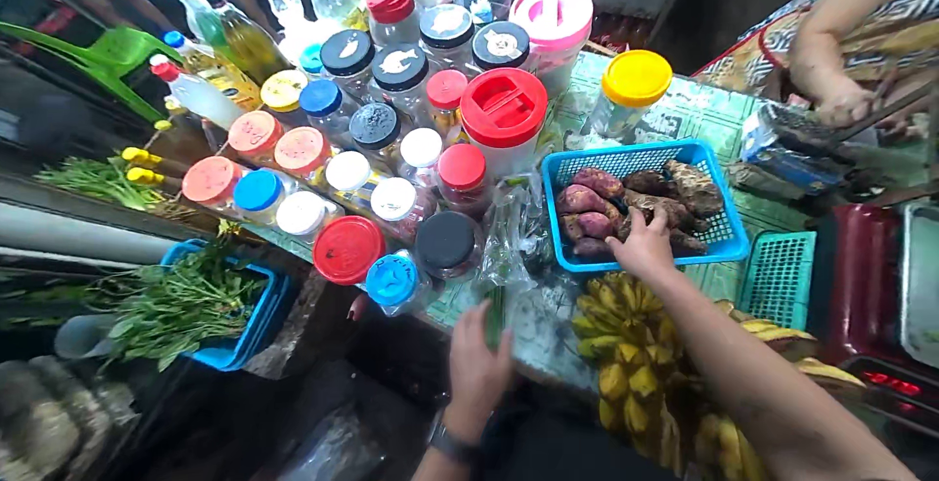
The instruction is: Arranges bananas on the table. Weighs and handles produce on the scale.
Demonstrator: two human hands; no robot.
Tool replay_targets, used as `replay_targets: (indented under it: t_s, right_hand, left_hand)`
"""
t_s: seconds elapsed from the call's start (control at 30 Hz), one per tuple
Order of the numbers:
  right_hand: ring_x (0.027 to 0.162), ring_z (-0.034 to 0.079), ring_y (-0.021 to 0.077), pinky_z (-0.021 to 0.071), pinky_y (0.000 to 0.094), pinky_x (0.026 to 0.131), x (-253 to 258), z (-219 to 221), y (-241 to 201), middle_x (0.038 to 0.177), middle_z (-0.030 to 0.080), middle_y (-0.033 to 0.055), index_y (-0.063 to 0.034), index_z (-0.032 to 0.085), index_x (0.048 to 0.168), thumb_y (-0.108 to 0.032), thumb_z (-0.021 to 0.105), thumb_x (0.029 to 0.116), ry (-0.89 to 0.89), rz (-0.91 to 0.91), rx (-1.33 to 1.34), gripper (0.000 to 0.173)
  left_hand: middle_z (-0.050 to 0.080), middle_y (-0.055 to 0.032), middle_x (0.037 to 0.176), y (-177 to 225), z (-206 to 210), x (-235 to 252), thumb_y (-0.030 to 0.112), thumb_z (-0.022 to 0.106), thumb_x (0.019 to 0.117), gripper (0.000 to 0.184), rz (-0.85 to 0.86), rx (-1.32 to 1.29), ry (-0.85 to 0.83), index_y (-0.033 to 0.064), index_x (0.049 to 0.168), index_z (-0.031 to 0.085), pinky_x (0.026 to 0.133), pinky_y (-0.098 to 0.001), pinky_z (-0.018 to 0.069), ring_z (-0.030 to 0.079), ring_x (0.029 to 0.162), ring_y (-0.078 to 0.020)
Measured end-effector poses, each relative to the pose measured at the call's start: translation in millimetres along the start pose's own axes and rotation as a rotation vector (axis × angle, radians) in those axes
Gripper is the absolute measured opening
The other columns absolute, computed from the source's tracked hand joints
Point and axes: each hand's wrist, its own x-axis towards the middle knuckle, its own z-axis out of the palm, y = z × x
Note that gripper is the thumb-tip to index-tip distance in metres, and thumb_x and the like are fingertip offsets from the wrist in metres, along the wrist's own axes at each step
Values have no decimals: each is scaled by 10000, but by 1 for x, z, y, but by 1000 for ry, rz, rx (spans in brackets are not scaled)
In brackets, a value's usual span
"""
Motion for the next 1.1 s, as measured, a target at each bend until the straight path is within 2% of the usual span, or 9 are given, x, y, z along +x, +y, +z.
replay_targets:
  t_s: [0.1,0.23,0.4,0.5,0.57,0.67,0.8,0.9,1.1]
  right_hand:
    - [1398,408,526,415,643,1095,-38,1,0,1664,167,281,-86,363,1583,-364,726,917,8,-132,58,809]
    - [1446,388,447,401,595,1136,-117,0,21,1634,277,260,-82,444,1536,-432,699,911,34,-326,135,761]
    - [1440,419,413,411,579,1136,-189,-28,100,1573,405,241,-43,469,1507,-402,685,894,144,-368,227,743]
    - [1311,541,398,474,546,1068,-228,-51,151,1448,515,279,6,458,1492,-352,658,918,218,-233,328,706]
    - [1242,588,374,506,517,1030,-246,-57,176,1410,538,293,23,469,1479,-331,655,932,235,-182,394,678]
    - [1210,616,355,514,514,1016,-258,-54,199,1394,565,274,11,488,1473,-369,654,936,229,-160,454,679]
    - [1193,630,339,522,509,1014,-264,-49,211,1353,602,247,10,513,1451,-401,622,937,276,-233,455,667]
    - [1210,623,355,514,535,1021,-264,-47,219,1364,602,240,1,516,1451,-386,626,931,256,-260,466,657]
    - [1209,630,239,541,435,1014,-249,-82,216,1351,626,145,-68,615,1377,-346,637,956,157,-249,778,505]
  left_hand:
    - [541,-240,1458,40,31,77,340,628,961,658,73,308,-55,123,1556,445,1040,-554,486,567,1297,-408]
    - [438,-359,1472,44,82,153,111,597,928,911,-256,577,-414,178,1664,65,914,-637,511,576,1203,-524]
    - [527,-319,1394,37,67,162,124,633,927,787,-307,509,-459,-65,1567,216,947,-559,550,646,1167,-429]
    - [641,-269,1252,36,43,163,243,714,867,544,-306,425,-549,-81,1275,559,960,-602,527,650,1166,-398]
    - [663,-249,1156,35,33,167,329,741,871,474,-346,339,-626,-68,1114,654,923,-592,520,658,1078,-370]
    - [671,-193,1049,30,8,161,374,716,904,469,-424,67,-634,-36,1123,651,847,-525,535,654,937,-291]
    - [681,-26,843,64,-53,125,184,548,1012,151,-398,-483,-625,66,1057,630,674,-295,580,667,733,-101]
    - [687,40,826,98,-81,107,104,405,1053,220,-227,-655,-700,112,1006,620,705,-225,576,664,753,-34]
    - [718,47,805,198,-18,85,-43,502,864,247,-12,-795,-709,122,1018,603,674,-235,597,689,720,-34]
